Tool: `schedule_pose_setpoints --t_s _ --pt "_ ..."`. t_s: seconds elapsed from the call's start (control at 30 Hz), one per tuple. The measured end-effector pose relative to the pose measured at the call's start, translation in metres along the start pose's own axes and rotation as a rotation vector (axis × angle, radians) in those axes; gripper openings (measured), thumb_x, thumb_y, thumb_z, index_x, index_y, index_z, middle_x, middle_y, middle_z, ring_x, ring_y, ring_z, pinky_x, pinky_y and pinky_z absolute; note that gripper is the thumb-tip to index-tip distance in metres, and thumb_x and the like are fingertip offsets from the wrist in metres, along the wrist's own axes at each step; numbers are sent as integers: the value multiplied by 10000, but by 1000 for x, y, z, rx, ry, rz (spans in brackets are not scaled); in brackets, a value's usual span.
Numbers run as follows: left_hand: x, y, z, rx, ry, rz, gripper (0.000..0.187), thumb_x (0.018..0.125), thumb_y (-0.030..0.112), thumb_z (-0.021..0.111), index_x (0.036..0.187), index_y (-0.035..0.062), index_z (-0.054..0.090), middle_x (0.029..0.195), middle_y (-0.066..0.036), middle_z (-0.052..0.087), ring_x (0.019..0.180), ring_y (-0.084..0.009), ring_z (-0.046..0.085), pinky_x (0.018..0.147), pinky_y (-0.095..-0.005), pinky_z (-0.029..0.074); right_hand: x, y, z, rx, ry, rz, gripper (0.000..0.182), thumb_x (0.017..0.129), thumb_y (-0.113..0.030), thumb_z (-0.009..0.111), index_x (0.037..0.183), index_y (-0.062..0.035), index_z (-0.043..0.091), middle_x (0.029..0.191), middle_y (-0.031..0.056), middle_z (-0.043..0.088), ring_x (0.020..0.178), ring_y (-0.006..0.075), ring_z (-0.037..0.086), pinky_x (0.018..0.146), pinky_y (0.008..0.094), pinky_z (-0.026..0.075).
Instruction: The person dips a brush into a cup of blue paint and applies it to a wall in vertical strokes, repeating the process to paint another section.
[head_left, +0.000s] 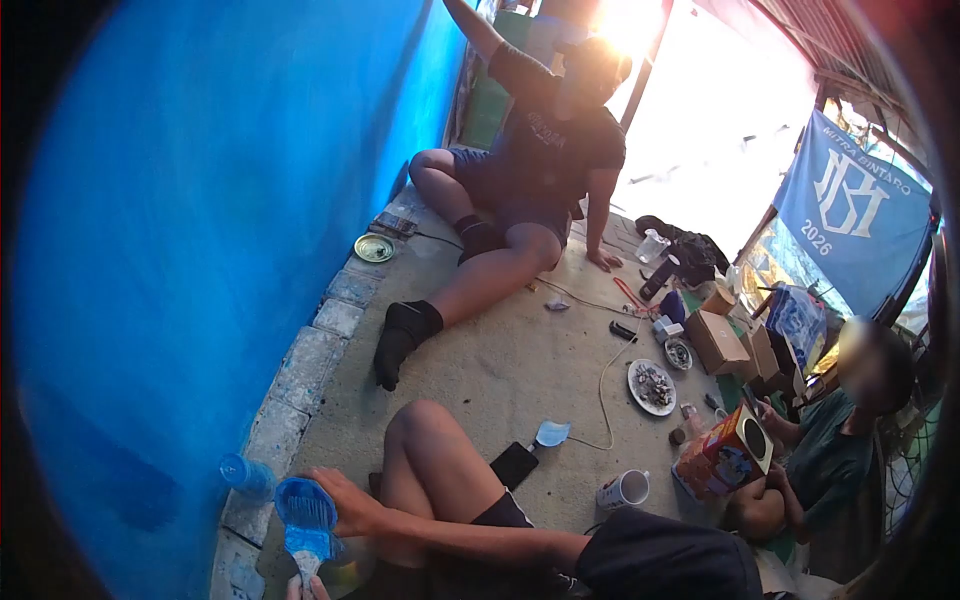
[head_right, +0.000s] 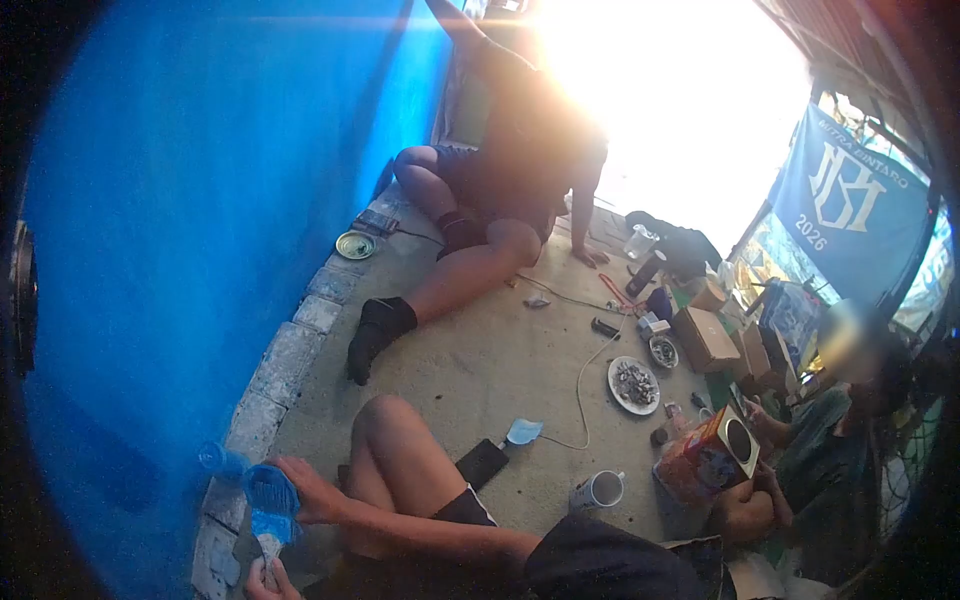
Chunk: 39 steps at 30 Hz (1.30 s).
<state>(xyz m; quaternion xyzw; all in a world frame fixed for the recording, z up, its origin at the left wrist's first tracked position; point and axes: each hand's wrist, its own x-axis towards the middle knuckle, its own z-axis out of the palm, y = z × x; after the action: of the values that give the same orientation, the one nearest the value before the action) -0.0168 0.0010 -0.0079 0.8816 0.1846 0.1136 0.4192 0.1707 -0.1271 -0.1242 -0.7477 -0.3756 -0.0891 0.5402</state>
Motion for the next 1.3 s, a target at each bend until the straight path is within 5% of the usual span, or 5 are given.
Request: schedule_pose_setpoints --t_s 1.3 --pt "-2 -5 0 -15 -23 -61 454 1002 364 617 1078 -80 673 927 -245 720 857 -351 715 732 -420 536 8 -15 -12 15 -70 -12 787 730 -254 833 1378 -29 448 1307 188 538 1245 379 508 1035 457 391"
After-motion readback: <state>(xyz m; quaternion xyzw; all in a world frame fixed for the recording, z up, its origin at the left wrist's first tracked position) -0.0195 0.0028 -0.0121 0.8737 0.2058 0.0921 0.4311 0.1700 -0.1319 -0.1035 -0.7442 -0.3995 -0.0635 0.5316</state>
